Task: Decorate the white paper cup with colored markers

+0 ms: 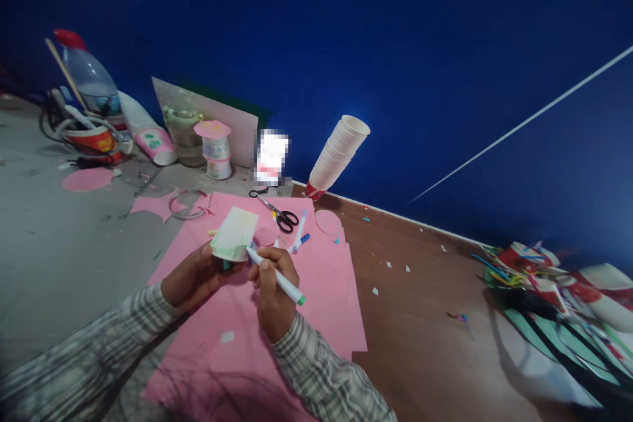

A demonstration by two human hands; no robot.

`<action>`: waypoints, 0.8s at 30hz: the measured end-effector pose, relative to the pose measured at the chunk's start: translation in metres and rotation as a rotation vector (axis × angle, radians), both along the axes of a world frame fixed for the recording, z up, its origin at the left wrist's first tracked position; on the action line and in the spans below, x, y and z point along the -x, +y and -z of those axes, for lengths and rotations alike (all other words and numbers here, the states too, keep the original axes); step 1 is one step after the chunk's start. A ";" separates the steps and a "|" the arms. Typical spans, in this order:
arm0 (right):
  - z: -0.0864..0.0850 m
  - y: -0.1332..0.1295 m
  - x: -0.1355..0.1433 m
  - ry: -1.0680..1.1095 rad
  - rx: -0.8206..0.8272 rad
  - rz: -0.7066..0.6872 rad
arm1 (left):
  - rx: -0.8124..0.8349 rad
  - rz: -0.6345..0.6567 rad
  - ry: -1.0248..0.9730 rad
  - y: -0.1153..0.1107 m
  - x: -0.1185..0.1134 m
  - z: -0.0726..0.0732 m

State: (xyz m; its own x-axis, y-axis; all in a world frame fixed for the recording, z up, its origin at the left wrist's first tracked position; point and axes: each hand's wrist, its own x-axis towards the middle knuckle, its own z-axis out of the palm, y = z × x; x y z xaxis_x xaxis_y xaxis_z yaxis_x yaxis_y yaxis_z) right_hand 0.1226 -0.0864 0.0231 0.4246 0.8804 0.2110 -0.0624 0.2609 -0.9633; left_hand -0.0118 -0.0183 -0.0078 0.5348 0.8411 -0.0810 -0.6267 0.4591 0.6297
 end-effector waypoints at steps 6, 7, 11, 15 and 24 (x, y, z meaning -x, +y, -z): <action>-0.005 -0.003 0.003 -0.050 0.000 -0.026 | 0.000 -0.006 -0.010 0.000 0.000 0.001; -0.005 -0.004 0.003 -0.060 -0.007 -0.032 | 0.000 0.002 -0.014 0.000 0.000 0.001; -0.004 -0.007 0.004 -0.099 -0.016 -0.062 | 0.001 0.036 -0.043 0.000 0.000 -0.001; -0.002 -0.005 0.002 -0.018 -0.014 -0.057 | 0.006 0.011 -0.047 -0.001 0.000 -0.002; 0.001 0.001 0.000 0.051 -0.025 -0.009 | 0.007 -0.009 -0.011 -0.001 -0.001 -0.001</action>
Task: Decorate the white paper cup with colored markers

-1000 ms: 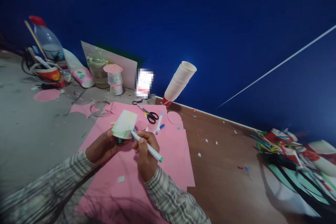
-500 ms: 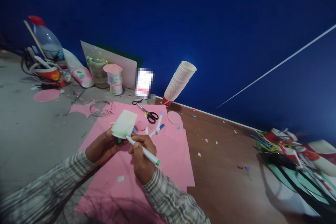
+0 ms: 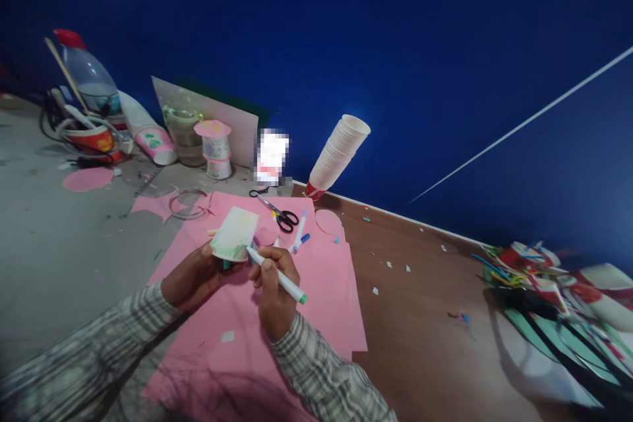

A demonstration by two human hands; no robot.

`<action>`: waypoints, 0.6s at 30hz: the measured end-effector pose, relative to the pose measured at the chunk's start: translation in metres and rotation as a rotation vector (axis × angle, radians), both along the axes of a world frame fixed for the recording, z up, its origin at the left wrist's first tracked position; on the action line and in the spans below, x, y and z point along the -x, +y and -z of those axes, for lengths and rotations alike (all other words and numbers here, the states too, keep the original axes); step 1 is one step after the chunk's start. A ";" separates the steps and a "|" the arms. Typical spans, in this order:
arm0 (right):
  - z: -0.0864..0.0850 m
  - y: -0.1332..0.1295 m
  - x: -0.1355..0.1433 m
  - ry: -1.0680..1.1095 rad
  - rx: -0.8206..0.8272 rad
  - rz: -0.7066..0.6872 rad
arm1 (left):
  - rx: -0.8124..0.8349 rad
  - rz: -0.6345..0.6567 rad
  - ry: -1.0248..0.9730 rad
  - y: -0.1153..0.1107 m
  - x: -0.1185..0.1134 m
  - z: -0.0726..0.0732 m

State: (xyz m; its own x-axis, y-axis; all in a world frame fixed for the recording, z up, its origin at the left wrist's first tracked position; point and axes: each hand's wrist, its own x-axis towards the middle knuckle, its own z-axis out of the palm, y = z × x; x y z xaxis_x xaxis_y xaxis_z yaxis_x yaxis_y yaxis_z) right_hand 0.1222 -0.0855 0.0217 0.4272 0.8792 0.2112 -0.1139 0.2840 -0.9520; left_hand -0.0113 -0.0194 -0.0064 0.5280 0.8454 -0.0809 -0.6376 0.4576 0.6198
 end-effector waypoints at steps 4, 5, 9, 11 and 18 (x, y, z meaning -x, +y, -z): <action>0.000 -0.001 0.000 -0.031 0.010 0.000 | -0.021 0.002 0.004 0.000 0.000 -0.001; 0.000 -0.001 0.000 -0.040 0.015 -0.001 | -0.022 0.000 0.006 0.000 0.000 -0.001; -0.002 -0.004 0.002 -0.048 0.041 -0.035 | -0.005 -0.021 0.008 0.001 0.000 -0.001; -0.003 -0.006 0.003 -0.046 0.040 -0.055 | 0.006 -0.019 0.014 0.001 0.000 -0.001; -0.004 -0.006 0.003 -0.038 -0.011 -0.081 | 0.020 -0.004 0.016 -0.001 0.001 -0.005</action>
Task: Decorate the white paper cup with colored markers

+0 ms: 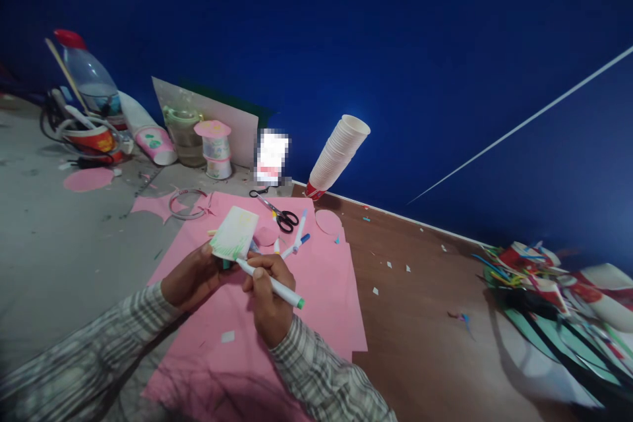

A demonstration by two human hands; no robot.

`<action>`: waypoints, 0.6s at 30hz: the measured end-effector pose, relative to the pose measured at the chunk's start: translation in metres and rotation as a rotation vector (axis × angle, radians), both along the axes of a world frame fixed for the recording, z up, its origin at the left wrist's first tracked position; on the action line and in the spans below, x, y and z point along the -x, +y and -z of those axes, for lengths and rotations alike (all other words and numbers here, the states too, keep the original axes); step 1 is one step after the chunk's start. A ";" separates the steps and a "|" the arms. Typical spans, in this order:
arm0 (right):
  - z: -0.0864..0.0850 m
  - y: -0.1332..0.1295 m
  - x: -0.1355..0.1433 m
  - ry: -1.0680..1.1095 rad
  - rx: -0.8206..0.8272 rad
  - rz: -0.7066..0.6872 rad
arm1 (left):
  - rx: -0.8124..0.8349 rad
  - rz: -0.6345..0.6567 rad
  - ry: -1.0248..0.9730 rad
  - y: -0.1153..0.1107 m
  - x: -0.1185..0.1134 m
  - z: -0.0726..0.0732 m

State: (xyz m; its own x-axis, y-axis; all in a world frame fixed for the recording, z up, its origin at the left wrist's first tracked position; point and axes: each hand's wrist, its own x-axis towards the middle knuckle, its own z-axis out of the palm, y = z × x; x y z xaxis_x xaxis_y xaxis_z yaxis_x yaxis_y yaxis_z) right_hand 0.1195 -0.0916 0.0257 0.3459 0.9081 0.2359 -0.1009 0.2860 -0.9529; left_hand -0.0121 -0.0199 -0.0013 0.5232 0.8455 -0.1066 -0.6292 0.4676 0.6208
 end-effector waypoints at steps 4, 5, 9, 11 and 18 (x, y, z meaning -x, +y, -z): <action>0.002 0.002 -0.003 0.083 0.004 0.018 | -0.035 0.016 -0.043 0.000 -0.001 0.001; 0.002 0.003 -0.003 0.089 -0.001 0.021 | -0.039 0.020 -0.041 0.000 -0.002 0.002; 0.001 0.003 -0.003 0.060 -0.004 0.030 | -0.035 0.003 0.021 0.001 -0.002 0.004; 0.001 0.003 -0.003 0.039 0.002 0.038 | -0.036 -0.005 0.046 0.001 -0.002 0.004; -0.002 0.004 -0.002 -0.003 0.014 0.053 | -0.047 -0.011 0.053 0.001 -0.002 0.003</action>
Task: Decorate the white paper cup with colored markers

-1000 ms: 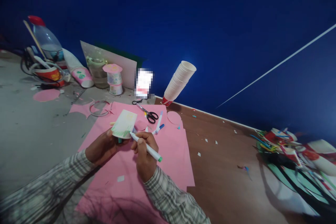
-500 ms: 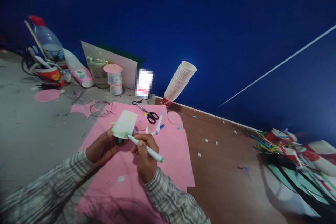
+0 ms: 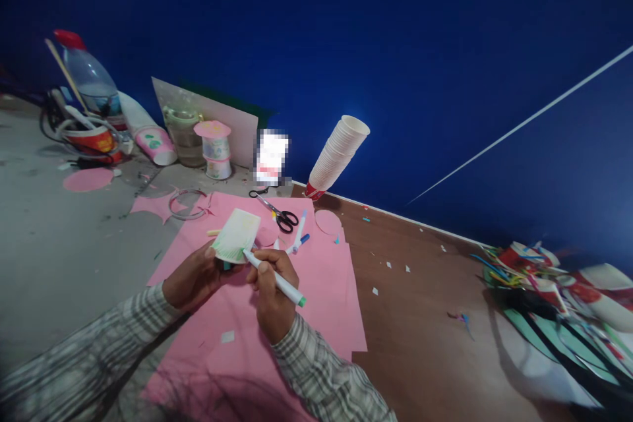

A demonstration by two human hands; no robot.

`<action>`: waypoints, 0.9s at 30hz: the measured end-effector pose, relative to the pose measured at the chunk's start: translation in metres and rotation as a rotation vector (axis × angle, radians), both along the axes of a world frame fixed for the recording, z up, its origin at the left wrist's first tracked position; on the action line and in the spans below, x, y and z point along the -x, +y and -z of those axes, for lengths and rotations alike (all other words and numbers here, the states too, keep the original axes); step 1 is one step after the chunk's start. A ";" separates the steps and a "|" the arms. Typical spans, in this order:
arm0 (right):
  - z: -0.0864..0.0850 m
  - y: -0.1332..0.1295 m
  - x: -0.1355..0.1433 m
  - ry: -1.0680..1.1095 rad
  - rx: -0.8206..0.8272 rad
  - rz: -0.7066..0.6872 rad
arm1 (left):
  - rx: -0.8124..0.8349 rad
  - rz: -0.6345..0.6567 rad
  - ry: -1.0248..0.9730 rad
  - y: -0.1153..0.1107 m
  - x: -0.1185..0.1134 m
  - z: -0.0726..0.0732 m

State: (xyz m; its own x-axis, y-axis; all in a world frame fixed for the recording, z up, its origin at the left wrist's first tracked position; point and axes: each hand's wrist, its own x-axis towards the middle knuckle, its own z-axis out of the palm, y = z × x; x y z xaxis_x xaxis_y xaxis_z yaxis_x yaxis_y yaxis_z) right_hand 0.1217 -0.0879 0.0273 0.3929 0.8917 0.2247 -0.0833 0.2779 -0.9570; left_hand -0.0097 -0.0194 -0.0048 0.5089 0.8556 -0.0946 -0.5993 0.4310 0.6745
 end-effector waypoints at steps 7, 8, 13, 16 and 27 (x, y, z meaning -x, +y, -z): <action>-0.003 0.000 0.001 -0.051 0.021 0.016 | -0.002 0.008 -0.004 0.000 0.001 0.001; -0.003 0.000 0.001 -0.054 0.023 0.017 | 0.000 0.009 -0.004 0.000 0.001 0.001; -0.004 0.000 0.001 -0.065 0.018 -0.007 | 0.007 0.001 -0.005 0.000 0.001 0.002; -0.004 0.000 0.002 -0.070 0.006 -0.010 | 0.004 0.012 -0.020 0.000 0.001 0.001; 0.001 -0.004 -0.001 -0.158 -0.017 -0.042 | 0.018 0.016 -0.024 0.000 0.001 -0.001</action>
